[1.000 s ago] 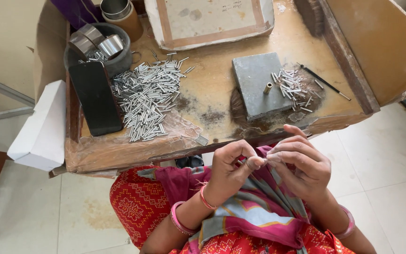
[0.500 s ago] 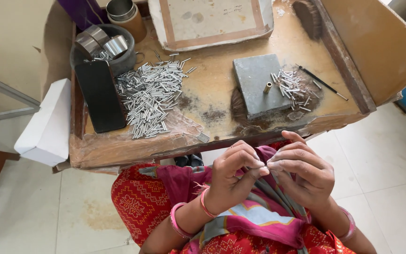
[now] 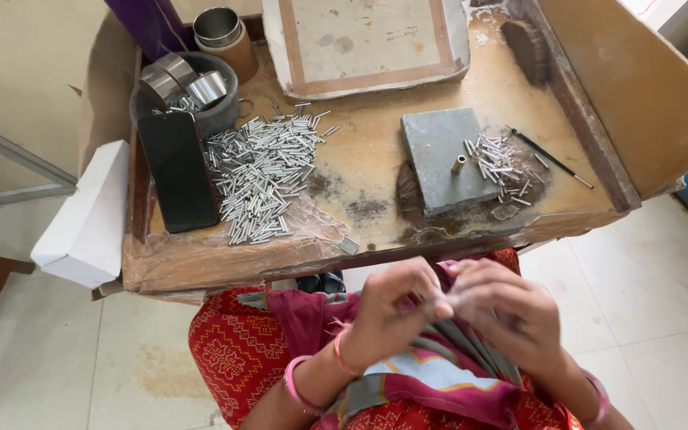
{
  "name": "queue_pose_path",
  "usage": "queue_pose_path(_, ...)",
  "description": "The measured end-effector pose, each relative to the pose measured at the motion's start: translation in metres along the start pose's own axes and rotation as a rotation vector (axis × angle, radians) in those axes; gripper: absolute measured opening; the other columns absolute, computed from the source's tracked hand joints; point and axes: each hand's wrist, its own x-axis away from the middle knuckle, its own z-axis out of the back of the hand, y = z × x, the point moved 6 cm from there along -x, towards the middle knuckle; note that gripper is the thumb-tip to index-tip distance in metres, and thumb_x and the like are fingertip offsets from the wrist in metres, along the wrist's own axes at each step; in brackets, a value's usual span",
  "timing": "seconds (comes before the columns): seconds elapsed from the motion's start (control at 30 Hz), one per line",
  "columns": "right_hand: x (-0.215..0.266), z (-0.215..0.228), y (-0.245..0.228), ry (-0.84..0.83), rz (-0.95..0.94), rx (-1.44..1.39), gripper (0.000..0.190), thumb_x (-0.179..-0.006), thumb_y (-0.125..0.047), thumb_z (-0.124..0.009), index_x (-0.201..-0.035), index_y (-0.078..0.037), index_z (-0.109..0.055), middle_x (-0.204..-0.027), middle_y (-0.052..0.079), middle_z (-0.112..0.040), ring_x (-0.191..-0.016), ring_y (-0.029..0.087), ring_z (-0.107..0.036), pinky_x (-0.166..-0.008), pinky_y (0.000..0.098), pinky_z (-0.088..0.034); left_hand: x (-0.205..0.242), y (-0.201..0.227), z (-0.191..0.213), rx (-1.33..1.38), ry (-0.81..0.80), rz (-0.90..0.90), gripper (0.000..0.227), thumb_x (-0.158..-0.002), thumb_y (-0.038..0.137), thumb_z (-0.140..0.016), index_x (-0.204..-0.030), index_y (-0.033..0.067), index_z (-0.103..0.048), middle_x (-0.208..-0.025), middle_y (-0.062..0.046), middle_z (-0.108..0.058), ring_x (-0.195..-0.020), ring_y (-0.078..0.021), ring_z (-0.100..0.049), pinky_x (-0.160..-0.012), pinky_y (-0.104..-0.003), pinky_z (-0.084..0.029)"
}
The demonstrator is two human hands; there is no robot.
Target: The person sits at a workbench and picks small metal pins one at a time from a pile, working each piece between the fingers and placing finished pieces on a stone block next to a brass tube fitting. The person occasionally reaches back into the pile to select more pins and continues the same handling cycle.
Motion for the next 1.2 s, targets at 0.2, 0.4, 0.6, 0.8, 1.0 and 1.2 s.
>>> queue_pose_path(0.2, 0.011, -0.004, -0.059, -0.354, 0.192, -0.248, 0.007, -0.089, -0.007, -0.073, -0.093, -0.002, -0.072, -0.092, 0.01, -0.073, -0.088, 0.025, -0.072, -0.106, 0.0537, -0.057, 0.023, 0.097, -0.022, -0.297, -0.526, -0.489, 0.008, -0.097, 0.004, -0.071, -0.102, -0.0004, -0.066, -0.101, -0.011, -0.062, -0.101, -0.0307, -0.067, -0.09, -0.039, -0.056)
queue_pose_path(0.4, -0.035, 0.011, -0.019, -0.046, 0.293, 0.583, 0.013, -0.081, -0.003, -0.073, -0.092, 0.003, -0.07, -0.104, 0.014, -0.067, -0.1, 0.036, -0.067, -0.097, 0.0492, -0.054, -0.022, 0.039, 0.005, -0.821, -0.117, -0.41, 0.045, -0.085, 0.016, -0.082, -0.123, 0.0062, -0.06, -0.121, -0.012, -0.06, -0.117, -0.0326, -0.059, -0.104, -0.045, -0.049)
queue_pose_path(0.6, -0.077, 0.089, 0.091, 0.271, 0.141, 0.864, 0.012, -0.095, -0.003, -0.08, -0.106, -0.002, -0.073, -0.115, 0.013, -0.072, -0.109, 0.031, -0.067, -0.096, 0.0404, -0.053, -0.07, -0.044, 0.046, -1.108, -0.041, -0.166, 0.093, -0.064, 0.025, -0.089, -0.141, 0.0048, -0.042, -0.139, -0.023, -0.044, -0.13, -0.0433, -0.041, -0.11, -0.053, -0.034)
queue_pose_path(0.8, -0.071, 0.056, 0.074, 0.322, 0.142, 0.667, 0.011, -0.095, -0.001, -0.075, -0.105, -0.004, -0.073, -0.11, 0.013, -0.071, -0.104, 0.027, -0.07, -0.091, 0.0362, -0.056, -0.082, -0.078, 0.043, -1.025, 0.014, -0.063, 0.08, -0.07, 0.019, -0.086, -0.139, 0.0079, -0.048, -0.139, -0.019, -0.05, -0.132, -0.0367, -0.045, -0.113, -0.047, -0.034)
queue_pose_path(1.0, -0.08, -0.012, 0.066, 0.01, 0.186, 0.622, 0.015, -0.085, -0.002, -0.072, -0.1, -0.003, -0.072, -0.107, 0.011, -0.071, -0.09, 0.029, -0.065, -0.084, 0.039, -0.054, -0.085, -0.146, 0.051, 0.198, 0.493, 0.129, 0.042, -0.105, 0.031, -0.065, -0.132, -0.0007, -0.057, -0.124, -0.011, -0.063, -0.116, -0.0159, -0.057, -0.106, -0.031, -0.044)
queue_pose_path(1.2, -0.097, -0.028, 0.083, -0.1, 0.082, 0.843, 0.021, -0.081, -0.011, -0.071, -0.101, -0.005, -0.07, -0.109, 0.008, -0.067, -0.092, 0.029, -0.063, -0.082, 0.0405, -0.054, -0.079, -0.114, 0.054, 0.531, 0.501, 0.092, 0.033, -0.105, 0.03, -0.057, -0.125, 0.004, -0.059, -0.121, -0.004, -0.064, -0.113, -0.0095, -0.059, -0.105, -0.025, -0.046)
